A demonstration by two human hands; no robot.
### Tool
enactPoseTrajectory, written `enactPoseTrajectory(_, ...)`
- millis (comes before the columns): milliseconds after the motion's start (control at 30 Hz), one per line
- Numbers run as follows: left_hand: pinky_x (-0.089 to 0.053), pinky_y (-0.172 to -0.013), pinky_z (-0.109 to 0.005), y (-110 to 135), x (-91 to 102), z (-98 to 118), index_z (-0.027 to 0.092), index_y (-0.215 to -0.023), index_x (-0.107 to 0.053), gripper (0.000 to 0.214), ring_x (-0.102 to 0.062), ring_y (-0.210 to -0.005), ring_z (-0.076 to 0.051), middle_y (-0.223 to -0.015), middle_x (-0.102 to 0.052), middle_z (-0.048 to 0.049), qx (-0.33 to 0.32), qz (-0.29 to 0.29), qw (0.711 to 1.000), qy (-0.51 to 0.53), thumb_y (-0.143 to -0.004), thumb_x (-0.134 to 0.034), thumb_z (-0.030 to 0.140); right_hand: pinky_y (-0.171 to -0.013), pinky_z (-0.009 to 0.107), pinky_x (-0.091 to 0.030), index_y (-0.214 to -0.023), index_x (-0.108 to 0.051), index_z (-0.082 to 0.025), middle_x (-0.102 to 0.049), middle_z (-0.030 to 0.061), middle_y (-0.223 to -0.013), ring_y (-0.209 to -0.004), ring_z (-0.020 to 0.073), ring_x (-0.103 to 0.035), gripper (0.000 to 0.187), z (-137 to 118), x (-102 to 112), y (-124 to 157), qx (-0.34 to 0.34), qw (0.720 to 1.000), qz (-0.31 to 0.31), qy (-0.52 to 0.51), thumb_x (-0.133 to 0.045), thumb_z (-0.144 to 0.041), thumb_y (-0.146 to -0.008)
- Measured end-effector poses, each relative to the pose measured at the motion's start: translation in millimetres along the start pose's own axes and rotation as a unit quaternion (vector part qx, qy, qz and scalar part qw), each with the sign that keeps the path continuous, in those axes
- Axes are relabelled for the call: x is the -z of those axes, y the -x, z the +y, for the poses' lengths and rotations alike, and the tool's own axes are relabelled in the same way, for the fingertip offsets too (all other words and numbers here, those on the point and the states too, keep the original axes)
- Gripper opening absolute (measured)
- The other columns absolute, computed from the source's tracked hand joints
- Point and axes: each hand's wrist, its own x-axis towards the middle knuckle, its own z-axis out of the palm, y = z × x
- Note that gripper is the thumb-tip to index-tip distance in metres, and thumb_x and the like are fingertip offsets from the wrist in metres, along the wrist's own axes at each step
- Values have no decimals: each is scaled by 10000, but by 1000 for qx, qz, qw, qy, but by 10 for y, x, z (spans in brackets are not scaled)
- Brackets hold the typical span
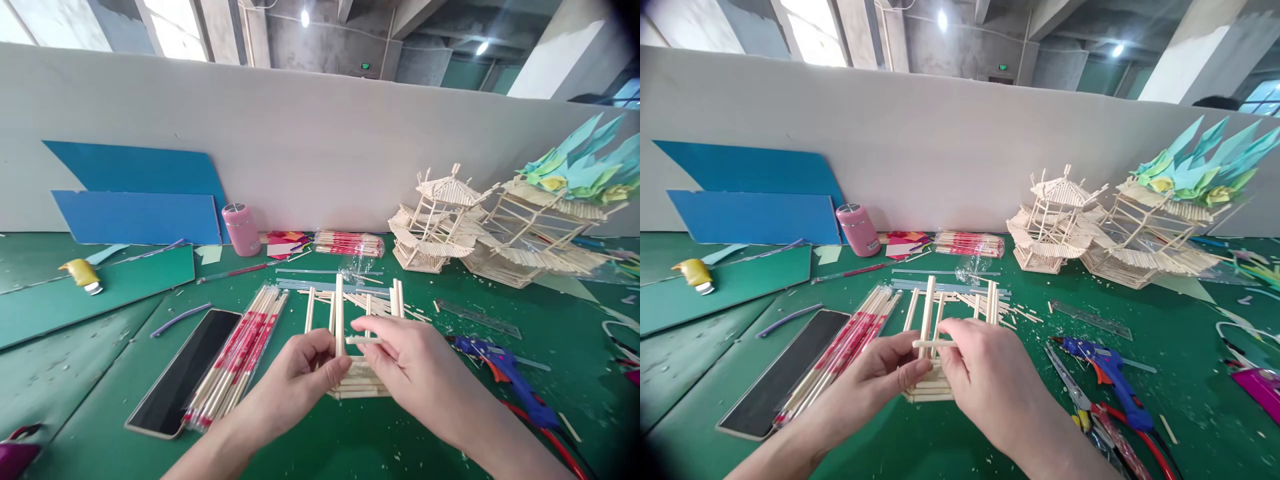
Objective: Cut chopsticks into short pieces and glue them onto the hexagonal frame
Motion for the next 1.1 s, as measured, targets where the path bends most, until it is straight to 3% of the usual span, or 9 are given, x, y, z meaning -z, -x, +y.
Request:
enactPoseTrajectory(167,-353,-569,-257,-16,-19,-6,150,-739,-598,327,-455,-626,-138,-644,-514,-3,-23,-6,999,25,-788,-528,466,-512,277,-400,-785,-593,-210,-640,20,-686,-591,156,-566,197,-87,-36,-108,-15,997,-59,46,-411,-182,-853)
enactPoseTrajectory(300,-339,-566,-251,-33,-13,8,145,-716,-578,342,-432,-615,-126,-672,-518,-7,-24,-17,999,31,-797,-513,471,-500,270,-340,-656,-475,-202,-566,-1,-625,-551,132,-493,221,-105,-64,-144,-11,997,-53,60,-385,-161,-853)
enactPoseTrajectory(433,-272,-512,-237,-38,-5,27,160,-655,-518,341,-361,-561,-106,-604,-433,30,-6,-5,1000,17,-787,-522,475,-489,249,-325,-642,-384,-220,-455,-38,-603,-535,110,-422,228,-36,1,-135,-17,1000,0,-23,-376,-191,-868)
enactPoseTrajectory(533,-239,-498,-239,-36,-7,35,164,-650,-501,339,-334,-551,-105,-591,-397,38,3,-7,1000,18,-785,-517,474,-473,235,-321,-727,-427,-225,-378,-61,-599,-516,102,-370,203,101,148,-79,-45,989,77,-119,-347,-278,-905)
enactPoseTrajectory(633,-243,-502,-243,-35,-2,30,165,-651,-491,349,-340,-552,-106,-599,-397,36,13,-14,1000,16,-785,-512,487,-438,238,-272,-695,-443,-225,-295,-72,-570,-486,99,-300,274,269,302,18,-76,981,140,-112,-361,-373,-909)
enactPoseTrajectory(767,-247,-505,-247,-40,12,22,166,-656,-483,345,-342,-557,-109,-607,-401,35,14,-22,1000,8,-795,-506,481,-491,251,-345,-862,-569,-231,-429,-58,-591,-500,110,-404,174,374,409,115,-82,996,30,-26,-451,-358,-875)
enactPoseTrajectory(867,-249,-505,-246,-44,16,28,166,-649,-486,349,-345,-560,-112,-602,-394,37,16,-23,1000,3,-793,-509,483,-659,293,-422,-1055,-590,-260,-619,-4,-801,-705,154,-563,250,329,413,94,-17,996,-55,61,-462,-208,-847)
enactPoseTrajectory(1000,-243,-499,-244,-47,15,28,169,-648,-487,365,-341,-553,-111,-595,-386,41,17,-25,1000,-1,-786,-508,506,-547,269,-375,-755,-619,-241,-617,-19,-708,-616,142,-546,251,242,362,1,33,981,-112,157,-428,-80,-774)
enactPoseTrajectory(1100,-226,-488,-245,-46,15,19,171,-639,-472,368,-328,-543,-107,-589,-378,44,17,-27,999,-6,-785,-509,507,-504,267,-319,-657,-556,-212,-567,-19,-635,-557,135,-501,232,232,303,-37,50,973,-105,199,-412,-61,-757)
